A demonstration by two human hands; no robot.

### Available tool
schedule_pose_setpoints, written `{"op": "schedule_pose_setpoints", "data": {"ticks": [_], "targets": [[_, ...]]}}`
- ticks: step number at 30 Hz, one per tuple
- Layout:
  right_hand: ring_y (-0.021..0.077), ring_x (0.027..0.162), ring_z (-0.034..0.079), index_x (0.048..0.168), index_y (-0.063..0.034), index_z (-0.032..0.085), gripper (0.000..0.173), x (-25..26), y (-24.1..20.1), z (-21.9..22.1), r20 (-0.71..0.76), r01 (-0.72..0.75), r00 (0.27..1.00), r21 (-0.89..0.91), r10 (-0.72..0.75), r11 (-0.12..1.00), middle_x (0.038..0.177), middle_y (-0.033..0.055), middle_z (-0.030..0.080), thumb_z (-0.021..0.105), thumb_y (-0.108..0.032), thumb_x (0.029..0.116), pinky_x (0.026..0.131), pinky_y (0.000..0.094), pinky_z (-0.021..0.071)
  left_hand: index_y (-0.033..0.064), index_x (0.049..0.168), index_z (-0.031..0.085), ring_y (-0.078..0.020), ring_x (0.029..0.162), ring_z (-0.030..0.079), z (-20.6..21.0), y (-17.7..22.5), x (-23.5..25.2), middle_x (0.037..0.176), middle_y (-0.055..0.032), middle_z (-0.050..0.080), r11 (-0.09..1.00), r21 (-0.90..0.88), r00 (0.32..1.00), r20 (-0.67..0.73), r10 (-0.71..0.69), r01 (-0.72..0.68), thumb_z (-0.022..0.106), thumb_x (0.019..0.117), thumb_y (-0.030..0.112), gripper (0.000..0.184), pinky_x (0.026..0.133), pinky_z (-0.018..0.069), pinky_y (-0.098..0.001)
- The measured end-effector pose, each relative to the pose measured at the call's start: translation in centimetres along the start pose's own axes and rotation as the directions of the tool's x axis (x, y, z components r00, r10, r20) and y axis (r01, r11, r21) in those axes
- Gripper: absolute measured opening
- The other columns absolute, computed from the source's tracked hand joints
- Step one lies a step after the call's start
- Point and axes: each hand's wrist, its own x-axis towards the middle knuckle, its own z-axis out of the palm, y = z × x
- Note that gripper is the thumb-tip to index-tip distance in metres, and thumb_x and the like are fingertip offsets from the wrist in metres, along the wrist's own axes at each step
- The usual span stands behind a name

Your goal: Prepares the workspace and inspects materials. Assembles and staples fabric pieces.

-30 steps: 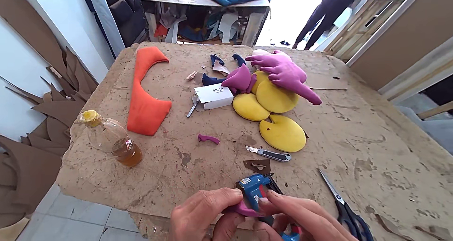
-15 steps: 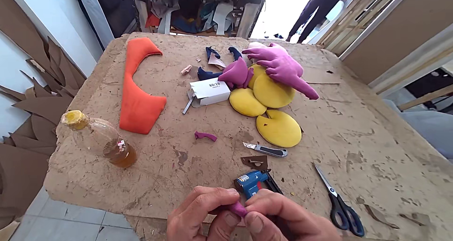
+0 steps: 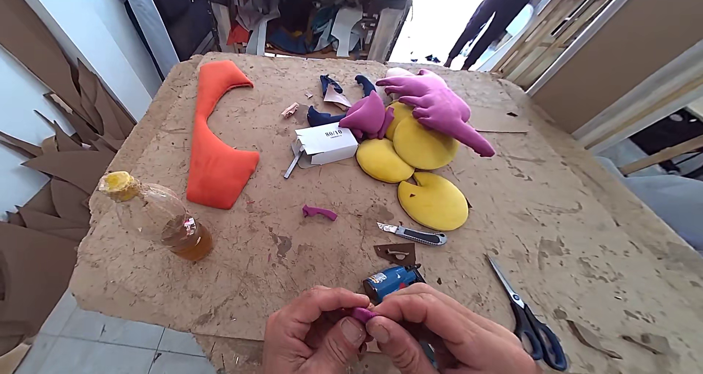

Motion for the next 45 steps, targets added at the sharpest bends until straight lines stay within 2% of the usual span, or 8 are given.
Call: {"op": "schedule_pose_setpoints", "data": {"ticks": [5, 12, 17, 24, 27, 31, 37, 45], "targets": [[0.0062, 0.073, 0.068, 0.097, 0.0002, 0.071, 0.014, 0.2, 0.9, -0.8, 0.085, -0.002, 0.996, 0.188, -0.014, 0.982, 0.089, 0.0055, 0.07, 0.07, -0.014, 0.0981, 0.063, 0.0208, 0.061, -0.0017, 0.119, 0.07, -0.0086, 0.086, 0.07, -0.1, 0.3, 0.1, 0.106, -0.0069, 0.074, 0.997, -0.05, 0.998, 0.044, -0.049, 0.051, 0.062, 0.1005, 0.006, 0.021, 0.077, 0.061, -0.027], [0.0039, 0.07, 0.068, 0.093, -0.0004, 0.071, 0.009, 0.2, 0.6, 1.1, -0.198, 0.04, 0.98, 0.106, -0.019, 0.994, 0.087, 0.003, 0.07, 0.073, -0.009, 0.0925, 0.06, 0.0186, 0.0608, -0.0136, 0.129, 0.054, -0.0154, 0.102, 0.073, 1.0, 1.5, 0.4, 0.118, -0.0129, 0.071, 0.946, 0.32, 0.993, 0.119, 0.004, -0.042, 0.069, 0.0943, 0.001, 0.04, 0.091, 0.0631, -0.0342], [0.0089, 0.058, 0.068, 0.093, -0.0028, 0.073, 0.007, 0.0, 2.7, 2.5, -0.097, -0.26, 0.947, 0.331, 0.306, 0.907, 0.075, 0.002, 0.073, 0.069, -0.008, 0.0948, 0.05, 0.0241, 0.0585, -0.0036, 0.123, 0.063, -0.0094, 0.091, 0.075, -1.1, -2.3, 0.6, 0.106, -0.0046, 0.077, 0.807, 0.584, 0.996, 0.07, 0.063, -0.092, 0.062, 0.1032, 0.018, 0.029, 0.081, 0.0656, -0.0278], [0.0167, 0.055, 0.067, 0.086, -0.0007, 0.072, 0.02, -3.4, 15.8, 8.9, 0.071, -0.837, 0.489, 0.321, 0.87, 0.444, 0.069, 0.0083, 0.07, 0.07, -0.016, 0.0974, 0.051, 0.0309, 0.0578, 0.0119, 0.111, 0.079, -0.0204, 0.095, 0.069, -8.1, -16.3, -2.6, 0.101, -0.0065, 0.072, 0.261, 0.95, 0.983, 0.183, -0.027, -0.17, 0.059, 0.1031, 0.03, 0.028, 0.084, 0.0598, -0.0346], [0.0165, 0.055, 0.068, 0.084, -0.0052, 0.073, 0.02, -3.9, 17.3, 9.4, 0.033, -0.902, 0.411, 0.155, 0.911, 0.402, 0.068, 0.0056, 0.071, 0.071, -0.021, 0.0962, 0.053, 0.0332, 0.0581, 0.012, 0.114, 0.077, -0.0202, 0.093, 0.07, -9.0, -18.4, -3.9, 0.102, -0.0069, 0.072, 0.156, 0.958, 0.97, 0.24, 0.025, -0.241, 0.06, 0.1018, 0.027, 0.026, 0.08, 0.0605, -0.0334], [0.0122, 0.058, 0.068, 0.084, -0.0177, 0.076, 0.023, -4.5, 18.5, 8.4, 0.034, -0.875, 0.467, -0.126, 0.883, 0.468, 0.068, -0.0026, 0.071, 0.072, -0.039, 0.0923, 0.058, 0.0367, 0.0593, 0.0133, 0.116, 0.077, -0.0155, 0.1, 0.07, -9.2, -18.4, -3.7, 0.11, -0.0027, 0.074, 0.184, 0.93, 0.947, 0.322, 0.004, -0.317, 0.062, 0.1007, 0.022, 0.023, 0.086, 0.0593, -0.0303], [0.0046, 0.073, 0.068, 0.115, -0.014, 0.071, 0.027, -7.1, 19.9, 6.4, 0.103, -0.353, 0.908, -0.337, 0.406, 0.873, 0.1, -0.003, 0.071, 0.068, -0.026, 0.0907, 0.061, 0.0261, 0.0619, 0.0112, 0.116, 0.077, -0.0164, 0.098, 0.07, -10.2, -18.1, -3.1, 0.106, -0.0037, 0.075, 0.232, 0.906, 0.926, 0.374, -0.051, -0.354, 0.065, 0.1006, 0.021, 0.021, 0.086, 0.0583, -0.0304], [0.0029, 0.084, 0.067, 0.104, -0.0204, 0.08, 0.016, -6.4, 21.2, 7.1, 0.137, -0.183, 0.962, -0.311, 0.234, 0.933, 0.098, -0.0027, 0.07, 0.065, -0.02, 0.0969, 0.068, 0.0197, 0.0577, 0.0177, 0.12, 0.074, -0.0165, 0.091, 0.066, -10.3, -17.5, -2.7, 0.102, -0.0029, 0.073, 0.285, 0.899, 0.918, 0.378, -0.121, -0.333, 0.063, 0.0982, 0.013, 0.025, 0.078, 0.0544, -0.0308]]}}
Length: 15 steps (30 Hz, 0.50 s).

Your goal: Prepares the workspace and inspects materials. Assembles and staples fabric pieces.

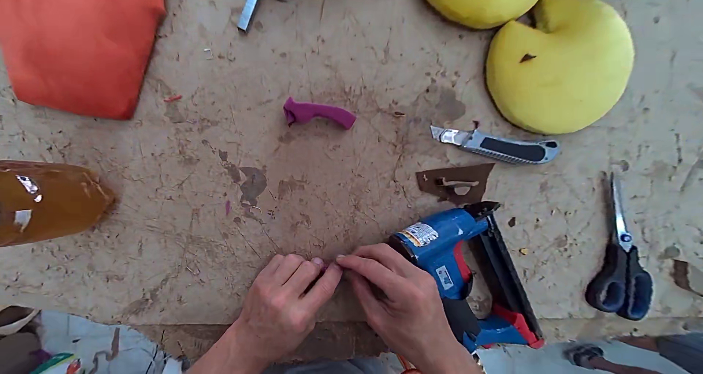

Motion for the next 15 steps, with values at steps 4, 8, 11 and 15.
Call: {"op": "schedule_pose_setpoints", "data": {"ticks": [4, 8, 11, 15], "targets": [[0.0091, 0.09, 0.07, 0.101, -0.017, 0.078, 0.014, -0.8, 0.0, 0.7, -0.101, 0.047, 0.993, -0.055, -0.052, 0.997, 0.099, 0.0022, 0.074, 0.064, -0.017, 0.0984, 0.073, 0.0226, 0.0587, 0.0146, 0.117, 0.075, -0.0161, 0.086, 0.066, 0.0, 0.1, 0.0, 0.099, -0.0041, 0.074, 1.0, -0.004, 1.0, -0.021, -0.016, 0.016, 0.064, 0.0982, 0.014, 0.022, 0.075, 0.0536, -0.0296], [0.0116, 0.097, 0.072, 0.101, -0.0141, 0.076, 0.011, -1.7, -0.2, 1.6, -0.176, 0.027, 0.984, 0.002, -0.026, 1.0, 0.106, 0.0053, 0.075, 0.066, -0.014, 0.0984, 0.081, 0.0238, 0.0603, 0.0123, 0.114, 0.076, -0.0162, 0.081, 0.064, 0.1, 0.5, 0.0, 0.097, -0.0046, 0.074, 0.999, 0.03, 0.998, -0.05, -0.035, 0.037, 0.065, 0.0973, 0.015, 0.02, 0.071, 0.0518, -0.029], [0.0107, 0.096, 0.072, 0.098, -0.0125, 0.075, 0.01, -1.8, -0.2, 2.0, -0.212, -0.005, 0.977, 0.079, 0.021, 0.997, 0.103, 0.0042, 0.076, 0.066, -0.015, 0.0992, 0.082, 0.0233, 0.0607, 0.0125, 0.113, 0.076, -0.0162, 0.08, 0.063, 0.2, 0.6, 0.0, 0.096, -0.0043, 0.074, 0.998, 0.049, 0.997, -0.065, -0.041, 0.044, 0.064, 0.0973, 0.015, 0.02, 0.072, 0.0507, -0.0295], [0.0103, 0.097, 0.071, 0.098, -0.0129, 0.076, 0.011, -1.7, -0.8, 2.0, -0.202, -0.064, 0.977, 0.054, 0.074, 0.996, 0.102, 0.0044, 0.074, 0.065, -0.015, 0.0986, 0.083, 0.0233, 0.0598, 0.0112, 0.111, 0.076, -0.0164, 0.081, 0.064, 0.3, 0.7, 0.2, 0.096, -0.0047, 0.074, 0.998, 0.023, 0.996, -0.067, -0.059, 0.06, 0.064, 0.0971, 0.015, 0.019, 0.072, 0.0515, -0.0298]]}}
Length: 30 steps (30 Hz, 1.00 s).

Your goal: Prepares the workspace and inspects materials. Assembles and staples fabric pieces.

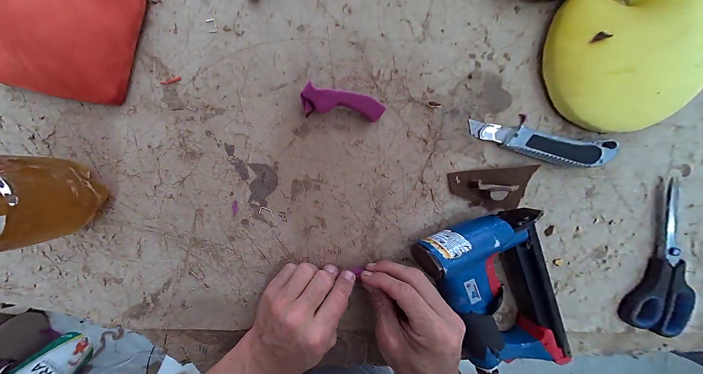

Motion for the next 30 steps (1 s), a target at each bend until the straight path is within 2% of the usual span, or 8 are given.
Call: {"op": "schedule_pose_setpoints", "data": {"ticks": [5, 8, 10, 16, 18, 21, 25, 30], "targets": [[0.0037, 0.083, 0.071, 0.087, -0.0128, 0.074, 0.018, 1.1, -1.2, -0.7, 0.02, -0.193, 0.981, 0.015, 0.193, 0.981, 0.093, -0.0013, 0.074, 0.07, -0.03, 0.0931, 0.067, 0.0191, 0.0608, 0.0101, 0.11, 0.077, -0.017, 0.083, 0.065, 0.1, 0.1, 0.0, 0.098, -0.0054, 0.075, 1.0, -0.017, 1.0, -0.004, 0.002, -0.002, 0.065, 0.0958, 0.012, 0.019, 0.073, 0.0522, -0.0297], [-0.001, 0.068, 0.067, 0.097, -0.0106, 0.071, 0.025, 1.5, -1.8, -0.7, 0.029, -0.289, 0.956, -0.075, 0.292, 0.954, 0.083, -0.0064, 0.072, 0.071, -0.035, 0.0916, 0.056, 0.0173, 0.0577, 0.0095, 0.11, 0.077, -0.017, 0.085, 0.065, 0.1, 0.0, -0.1, 0.099, -0.0058, 0.075, 1.0, -0.021, 1.0, -0.021, 0.006, -0.007, 0.066, 0.0955, 0.013, 0.018, 0.074, 0.0528, -0.0291], [-0.0008, 0.068, 0.066, 0.107, -0.0092, 0.075, 0.034, 1.7, -2.2, -1.1, 0.1, -0.311, 0.941, -0.124, 0.324, 0.942, 0.085, -0.0067, 0.071, 0.068, -0.039, 0.0929, 0.056, 0.0189, 0.0578, 0.0093, 0.109, 0.077, -0.017, 0.086, 0.066, 0.1, 0.0, -0.2, 0.099, -0.0057, 0.075, 1.0, -0.03, 1.0, -0.027, 0.003, -0.004, 0.066, 0.0954, 0.012, 0.018, 0.075, 0.0535, -0.0287], [-0.0011, 0.072, 0.068, 0.095, -0.012, 0.079, 0.016, 1.9, -3.0, -1.5, 0.149, -0.356, 0.916, -0.124, 0.372, 0.926, 0.088, -0.0039, 0.073, 0.07, -0.025, 0.093, 0.061, 0.0159, 0.0598, 0.0098, 0.109, 0.076, -0.0175, 0.088, 0.066, 0.0, -0.1, -0.2, 0.099, -0.0054, 0.075, 0.998, -0.058, 1.0, -0.025, -0.003, 0.002, 0.066, 0.0958, 0.013, 0.017, 0.077, 0.0536, -0.0285], [-0.001, 0.073, 0.068, 0.092, -0.0096, 0.078, 0.014, 1.7, -3.0, -1.0, 0.089, -0.302, 0.945, -0.134, 0.315, 0.944, 0.087, -0.0015, 0.073, 0.07, -0.021, 0.0921, 0.061, 0.0148, 0.0588, 0.0095, 0.109, 0.076, -0.0176, 0.087, 0.066, 0.0, -0.1, -0.1, 0.099, -0.0055, 0.075, 0.997, -0.071, 1.0, -0.015, -0.009, 0.008, 0.065, 0.0957, 0.012, 0.017, 0.075, 0.053, -0.0283], [0.0032, 0.075, 0.067, 0.089, -0.0065, 0.076, 0.015, 1.3, -2.5, -0.2, 0.013, -0.114, 0.993, -0.202, 0.119, 0.973, 0.085, 0.0046, 0.072, 0.068, -0.018, 0.093, 0.063, 0.015, 0.0553, 0.0088, 0.106, 0.076, -0.0175, 0.084, 0.065, 0.0, 0.0, 0.1, 0.096, -0.006, 0.074, 0.996, -0.086, 1.0, -0.017, -0.02, 0.019, 0.063, 0.0957, 0.011, 0.017, 0.074, 0.0527, -0.0281], [0.0112, 0.079, 0.068, 0.096, -0.009, 0.075, 0.013, 1.0, -0.9, -0.5, 0.061, 0.125, 0.992, -0.253, -0.114, 0.959, 0.088, 0.0076, 0.071, 0.066, -0.019, 0.0956, 0.067, 0.0197, 0.0543, 0.0081, 0.106, 0.076, -0.017, 0.081, 0.065, -0.1, -0.1, 0.3, 0.093, -0.0059, 0.074, 0.995, -0.095, 1.0, -0.013, -0.026, 0.025, 0.063, 0.0957, 0.011, 0.017, 0.071, 0.0524, -0.0271], [0.0155, 0.082, 0.067, 0.104, -0.0091, 0.073, 0.015, 1.8, 0.8, -1.3, 0.166, 0.323, 0.943, -0.23, -0.29, 0.918, 0.092, 0.0079, 0.071, 0.062, -0.016, 0.0967, 0.068, 0.0229, 0.0541, 0.0074, 0.104, 0.076, -0.0171, 0.079, 0.064, 0.0, -0.2, 0.5, 0.089, -0.0057, 0.073, 0.996, -0.089, 1.0, -0.016, -0.025, 0.023, 0.065, 0.0956, 0.012, 0.016, 0.069, 0.0526, -0.027]]}}
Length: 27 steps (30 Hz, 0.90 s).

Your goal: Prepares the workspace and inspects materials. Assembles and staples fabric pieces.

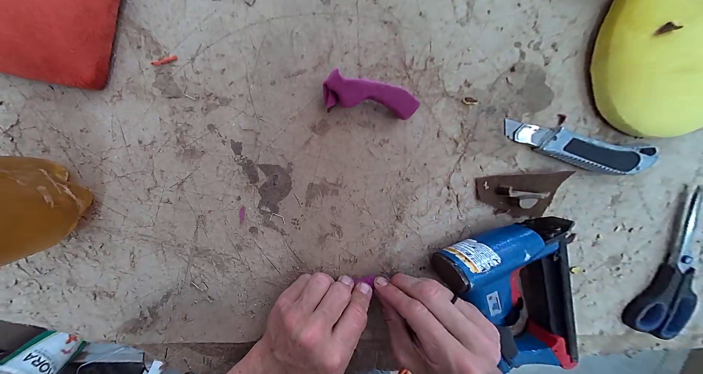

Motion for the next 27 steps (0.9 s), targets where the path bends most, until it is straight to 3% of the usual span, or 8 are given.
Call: {"op": "schedule_pose_setpoints", "data": {"ticks": [2, 4, 8, 13, 15, 18, 23, 27], "targets": [[0.0142, 0.084, 0.068, 0.104, -0.0102, 0.072, 0.015, 0.5, 0.2, -0.4, 0.059, -0.045, 0.997, 0.05, 0.042, 0.998, 0.094, 0.0075, 0.071, 0.06, -0.017, 0.0991, 0.069, 0.0229, 0.055, 0.0072, 0.104, 0.076, -0.017, 0.078, 0.064, 0.0, -0.1, 0.0, 0.088, -0.0056, 0.072, 1.0, -0.005, 1.0, 0.0, 0.004, -0.004, 0.067, 0.0956, 0.015, 0.015, 0.069, 0.0525, -0.027], [0.0066, 0.085, 0.069, 0.102, -0.0102, 0.074, 0.017, 1.3, -0.8, -0.8, 0.138, -0.275, 0.957, 0.133, 0.257, 0.952, 0.096, 0.0047, 0.073, 0.061, -0.021, 0.1007, 0.07, 0.0191, 0.0573, 0.0071, 0.104, 0.076, -0.017, 0.078, 0.064, 0.1, -0.1, 0.0, 0.087, -0.0056, 0.071, 1.0, -0.011, 1.0, -0.014, 0.005, -0.005, 0.07, 0.0956, 0.018, 0.015, 0.069, 0.0532, -0.0272], [0.0027, 0.071, 0.07, 0.111, 0.0006, 0.071, 0.027, 2.2, -4.3, -1.4, 0.194, -0.671, 0.741, 0.261, 0.643, 0.694, 0.095, 0.0028, 0.073, 0.07, -0.021, 0.0935, 0.059, 0.0199, 0.0617, 0.006, 0.106, 0.075, -0.0177, 0.08, 0.065, 0.2, 0.0, -0.2, 0.091, -0.0069, 0.073, 1.0, -0.007, 0.999, -0.037, 0.012, -0.012, 0.067, 0.0957, 0.012, 0.015, 0.072, 0.0546, -0.0273], [0.0109, 0.093, 0.071, 0.12, -0.0074, 0.073, 0.028, 2.1, -2.8, -2.0, 0.193, -0.402, 0.908, 0.15, 0.372, 0.903, 0.112, 0.0111, 0.07, 0.068, -0.02, 0.0957, 0.073, 0.0252, 0.0634, 0.0064, 0.105, 0.075, -0.0182, 0.081, 0.066, 0.3, 0.0, -0.2, 0.093, -0.0069, 0.073, 0.999, 0.025, 0.998, -0.045, 0.037, -0.036, 0.064, 0.0967, 0.011, 0.015, 0.073, 0.0548, -0.0282], [0.0101, 0.091, 0.07, 0.111, -0.0151, 0.077, 0.019, 2.8, -1.6, -2.3, 0.225, -0.292, 0.935, 0.053, 0.274, 0.955, 0.105, 0.006, 0.074, 0.064, -0.024, 0.0997, 0.071, 0.0248, 0.0591, 0.0066, 0.105, 0.075, -0.0188, 0.081, 0.066, 0.4, 0.0, -0.2, 0.093, -0.0072, 0.073, 0.998, 0.031, 0.998, -0.049, 0.048, -0.046, 0.063, 0.0975, 0.013, 0.015, 0.072, 0.055, -0.0289], [0.0037, 0.081, 0.069, 0.096, -0.0153, 0.077, 0.02, 3.3, -1.3, -1.9, 0.206, -0.326, 0.925, 0.006, 0.318, 0.945, 0.094, -0.0007, 0.074, 0.059, -0.024, 0.0998, 0.066, 0.0195, 0.0567, 0.0063, 0.104, 0.075, -0.0198, 0.08, 0.066, 0.6, 0.1, -0.2, 0.091, -0.0073, 0.073, 0.998, 0.033, 0.997, -0.056, 0.049, -0.048, 0.061, 0.098, 0.012, 0.016, 0.071, 0.055, -0.0296], [0.0057, 0.067, 0.071, 0.1, -0.0032, 0.065, 0.019, 3.9, -2.6, -1.7, 0.119, -0.582, 0.813, 0.199, 0.57, 0.788, 0.082, -0.0024, 0.071, 0.05, -0.014, 0.1024, 0.058, 0.0244, 0.0639, 0.0071, 0.104, 0.075, -0.0204, 0.08, 0.066, 0.7, 0.3, -0.1, 0.09, -0.0065, 0.072, 0.999, 0.035, 0.997, -0.065, 0.039, -0.037, 0.058, 0.0983, 0.01, 0.018, 0.069, 0.0551, -0.0307], [0.0104, 0.086, 0.071, 0.111, -0.0085, 0.071, 0.02, 4.6, -1.9, -4.7, 0.273, -0.283, 0.923, 0.011, 0.269, 0.959, 0.105, 0.0063, 0.071, 0.058, -0.017, 0.0982, 0.07, 0.0278, 0.0632, 0.0071, 0.103, 0.075, -0.0209, 0.082, 0.068, 0.6, 0.2, -0.1, 0.092, -0.0072, 0.072, 1.0, -0.017, 0.997, -0.078, 0.014, -0.015, 0.059, 0.0978, 0.007, 0.017, 0.07, 0.057, -0.0304]]}}
